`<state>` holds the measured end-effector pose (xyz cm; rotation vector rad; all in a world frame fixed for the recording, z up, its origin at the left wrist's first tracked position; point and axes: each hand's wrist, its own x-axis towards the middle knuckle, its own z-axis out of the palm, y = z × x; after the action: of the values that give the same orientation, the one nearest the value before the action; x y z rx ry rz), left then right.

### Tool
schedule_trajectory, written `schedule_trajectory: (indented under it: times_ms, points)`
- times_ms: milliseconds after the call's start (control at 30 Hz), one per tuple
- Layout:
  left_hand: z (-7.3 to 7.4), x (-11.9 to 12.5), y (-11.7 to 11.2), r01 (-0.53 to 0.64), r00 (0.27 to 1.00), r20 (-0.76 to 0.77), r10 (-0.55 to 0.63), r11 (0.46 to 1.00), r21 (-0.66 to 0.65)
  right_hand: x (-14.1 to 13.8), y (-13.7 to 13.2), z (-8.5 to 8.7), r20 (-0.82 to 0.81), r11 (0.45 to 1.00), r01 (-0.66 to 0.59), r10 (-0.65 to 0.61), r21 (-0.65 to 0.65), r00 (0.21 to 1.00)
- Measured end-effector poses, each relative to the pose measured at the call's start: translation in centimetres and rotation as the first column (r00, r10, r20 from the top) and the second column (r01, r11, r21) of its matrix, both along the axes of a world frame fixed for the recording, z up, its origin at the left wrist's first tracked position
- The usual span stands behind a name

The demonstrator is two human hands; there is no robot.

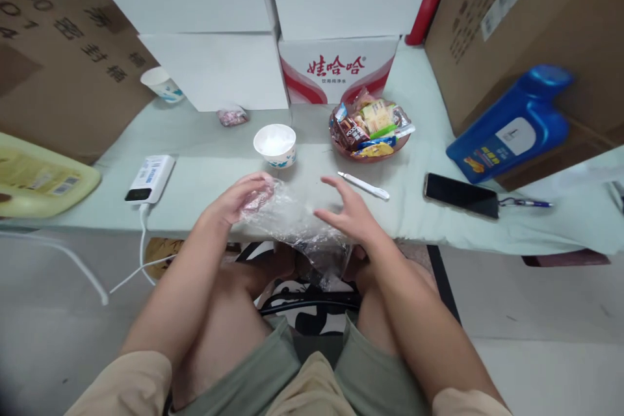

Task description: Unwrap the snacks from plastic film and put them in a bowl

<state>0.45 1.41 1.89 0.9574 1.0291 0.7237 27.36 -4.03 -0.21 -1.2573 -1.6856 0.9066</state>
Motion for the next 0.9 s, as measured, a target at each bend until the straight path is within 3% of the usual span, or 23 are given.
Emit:
schedule_trajectory:
  times_ms: [67, 167, 233, 300, 400, 433, 500, 567, 700, 900]
  points:
    - [0.6, 0.5, -0.1, 0.095, 0.995, 0.022, -0.095, 0.995, -0.012, -1.5, 0.1, -0.2, -0.062, 0.986, -0.142, 0.137, -0.091, 0.989]
    - [1.3, 0.6, 0.4, 0.202, 0.979, 0.014, -0.202, 0.979, -0.026, -2.8, -0.1, -0.6, -0.108, 0.939, -0.250, 0.230, -0.237, 0.967]
    - [1.3, 0.5, 0.9, 0.177, 0.984, 0.008, -0.176, 0.984, -0.010, -3.1, -0.3, -0.6, -0.206, 0.901, -0.302, 0.246, -0.312, 0.947]
    - [0.9, 0.8, 1.0, 0.029, 0.998, 0.049, -0.031, 0.999, 0.039, -3.1, -0.5, -0.6, -0.341, 0.883, -0.317, 0.196, -0.345, 0.919]
    - [-0.4, 2.2, 0.1, -0.187, 0.966, 0.193, 0.173, 0.981, 0.054, -3.3, -0.2, -0.6, -0.452, 0.909, -0.168, -0.024, -0.381, 0.891]
    - [-0.8, 2.8, -0.4, -0.159, 0.961, 0.232, 0.149, 0.987, 0.023, -3.5, 0.0, -0.7, -0.469, 0.912, -0.100, -0.109, -0.398, 0.876]
    - [-1.4, 4.1, -1.5, 0.012, 0.970, 0.243, -0.004, 0.999, -0.030, -3.9, 0.4, -0.9, -0.502, 0.897, -0.018, -0.231, -0.442, 0.834]
    - [-1.6, 5.0, -2.3, 0.084, 0.988, 0.134, -0.080, 0.996, -0.028, -4.2, 0.7, -1.1, -0.525, 0.878, -0.014, -0.273, -0.479, 0.806]
    - [-1.2, 5.1, -2.2, -0.090, 0.982, -0.162, 0.099, 0.994, 0.059, -3.8, 1.2, -1.4, -0.476, 0.860, 0.020, -0.301, -0.509, 0.826]
    - [-1.1, 4.4, -1.5, -0.107, 0.977, -0.180, 0.113, 0.993, 0.038, -3.4, 1.3, -1.5, -0.443, 0.860, 0.096, -0.351, -0.502, 0.825]
